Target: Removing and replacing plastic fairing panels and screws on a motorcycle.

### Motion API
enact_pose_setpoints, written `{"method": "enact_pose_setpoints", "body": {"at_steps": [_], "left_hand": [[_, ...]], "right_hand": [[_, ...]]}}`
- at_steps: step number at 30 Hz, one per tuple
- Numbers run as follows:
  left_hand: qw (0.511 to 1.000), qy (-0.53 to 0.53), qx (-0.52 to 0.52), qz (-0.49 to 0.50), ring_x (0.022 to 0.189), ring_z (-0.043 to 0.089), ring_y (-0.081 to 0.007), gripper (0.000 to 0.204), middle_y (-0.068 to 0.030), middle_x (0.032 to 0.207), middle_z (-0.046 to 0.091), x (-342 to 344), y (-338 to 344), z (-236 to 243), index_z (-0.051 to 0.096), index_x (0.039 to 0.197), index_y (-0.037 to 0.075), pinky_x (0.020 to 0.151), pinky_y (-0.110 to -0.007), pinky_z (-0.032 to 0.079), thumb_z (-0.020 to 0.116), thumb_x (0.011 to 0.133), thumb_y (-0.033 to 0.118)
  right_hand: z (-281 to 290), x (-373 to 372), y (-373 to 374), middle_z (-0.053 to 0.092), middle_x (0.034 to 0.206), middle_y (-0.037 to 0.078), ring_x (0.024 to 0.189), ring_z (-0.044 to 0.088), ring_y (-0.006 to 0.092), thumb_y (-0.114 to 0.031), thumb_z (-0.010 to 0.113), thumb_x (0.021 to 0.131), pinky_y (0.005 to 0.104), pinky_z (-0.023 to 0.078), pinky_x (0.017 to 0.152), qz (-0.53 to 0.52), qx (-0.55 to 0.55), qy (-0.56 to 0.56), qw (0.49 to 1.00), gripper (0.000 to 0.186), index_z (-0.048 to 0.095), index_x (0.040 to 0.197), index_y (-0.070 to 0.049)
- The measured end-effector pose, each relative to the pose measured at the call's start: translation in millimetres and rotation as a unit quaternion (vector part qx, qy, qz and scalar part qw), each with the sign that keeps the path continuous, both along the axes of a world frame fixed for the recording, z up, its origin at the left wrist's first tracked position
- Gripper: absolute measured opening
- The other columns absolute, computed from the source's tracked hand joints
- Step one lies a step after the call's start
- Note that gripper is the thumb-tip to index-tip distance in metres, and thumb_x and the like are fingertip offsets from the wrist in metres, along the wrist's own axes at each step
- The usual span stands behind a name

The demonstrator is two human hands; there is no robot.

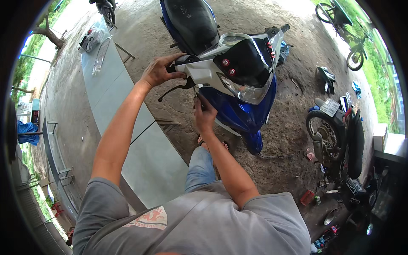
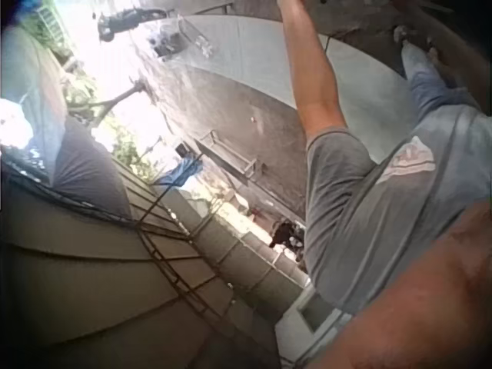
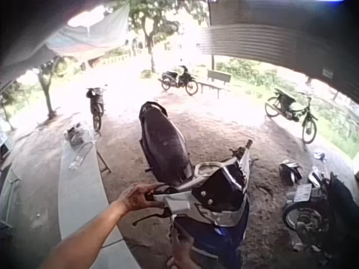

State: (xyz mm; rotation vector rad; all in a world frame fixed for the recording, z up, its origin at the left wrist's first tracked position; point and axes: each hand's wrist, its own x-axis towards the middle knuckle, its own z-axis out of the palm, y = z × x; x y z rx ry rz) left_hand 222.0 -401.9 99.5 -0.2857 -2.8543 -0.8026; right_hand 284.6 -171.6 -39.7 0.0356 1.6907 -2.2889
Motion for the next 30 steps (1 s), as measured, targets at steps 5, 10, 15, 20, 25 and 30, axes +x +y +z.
{"method": "enact_pose_setpoints", "body": {"at_steps": [5, 10, 15, 20, 25, 30], "left_hand": [[1.000, -0.017, 0.006, 0.010, 0.101, 0.071, -0.0353, 0.079, -0.0157, 0.108, 0.074, 1, -3, -5, 0.064, 0.138, 0.017, 0.089, -0.043, 0.055, 0.082, 0.075, 0.061], [1.000, 0.001, 0.008, 0.003, 0.100, 0.071, -0.0357, 0.077, -0.0164, 0.108, 0.074, 4, -2, -3, 0.063, 0.138, 0.015, 0.089, -0.043, 0.055, 0.079, 0.077, 0.061], [1.000, -0.007, -0.004, 0.010, 0.100, 0.070, -0.0357, 0.077, -0.0164, 0.108, 0.074, 4, 0, -2, 0.063, 0.138, 0.015, 0.090, -0.043, 0.054, 0.080, 0.077, 0.060], [1.000, 0.003, 0.003, 0.005, 0.100, 0.070, -0.0355, 0.077, -0.0161, 0.107, 0.074, 2, -3, -4, 0.064, 0.138, 0.015, 0.089, -0.043, 0.054, 0.080, 0.077, 0.060], [0.999, -0.032, 0.017, 0.012, 0.099, 0.071, -0.0346, 0.078, -0.0162, 0.107, 0.074, 3, -2, -1, 0.064, 0.138, 0.015, 0.089, -0.042, 0.055, 0.081, 0.077, 0.060], [1.000, -0.021, 0.018, 0.004, 0.101, 0.072, -0.0302, 0.075, -0.0156, 0.112, 0.074, 4, 1, 4, 0.062, 0.139, 0.014, 0.091, -0.039, 0.055, 0.084, 0.076, 0.050]], "right_hand": [[2, -8, 12, 0.064, 0.076, 0.002, 0.062, 0.057, 0.0099, -0.018, 0.068, 0.100, 0.0286, 0.045, 0.055, 0.107, -0.247, -0.231, 0.935, 0.031, 0.066, 0.123, 0.003], [-8, 11, -9, 0.060, 0.075, 0.003, 0.067, 0.062, 0.0182, -0.016, 0.066, 0.100, 0.0333, 0.053, 0.062, -0.060, -0.011, 0.185, 0.981, 0.034, 0.061, 0.128, 0.003], [-10, 5, -11, 0.064, 0.089, 0.002, 0.059, 0.052, 0.0102, -0.017, 0.066, 0.100, 0.0225, 0.042, 0.054, -0.027, 0.067, 0.188, 0.980, 0.037, 0.062, 0.132, 0.000], [2, 1, 15, 0.063, 0.083, 0.002, 0.061, 0.055, 0.0073, -0.018, 0.072, 0.097, 0.0233, 0.040, 0.050, 0.191, -0.462, -0.302, 0.812, 0.037, 0.062, 0.128, 0.000], [-4, 8, -9, 0.059, 0.078, 0.000, 0.051, 0.044, 0.0061, -0.034, 0.067, 0.100, 0.0217, 0.033, 0.046, -0.027, -0.056, -0.022, 0.998, 0.040, 0.063, 0.128, -0.006], [-14, -10, 8, 0.066, 0.081, 0.005, 0.050, 0.051, 0.0105, -0.040, 0.061, 0.102, 0.0248, 0.037, 0.041, 0.089, -0.261, -0.306, 0.911, 0.043, 0.065, 0.117, 0.000]]}}
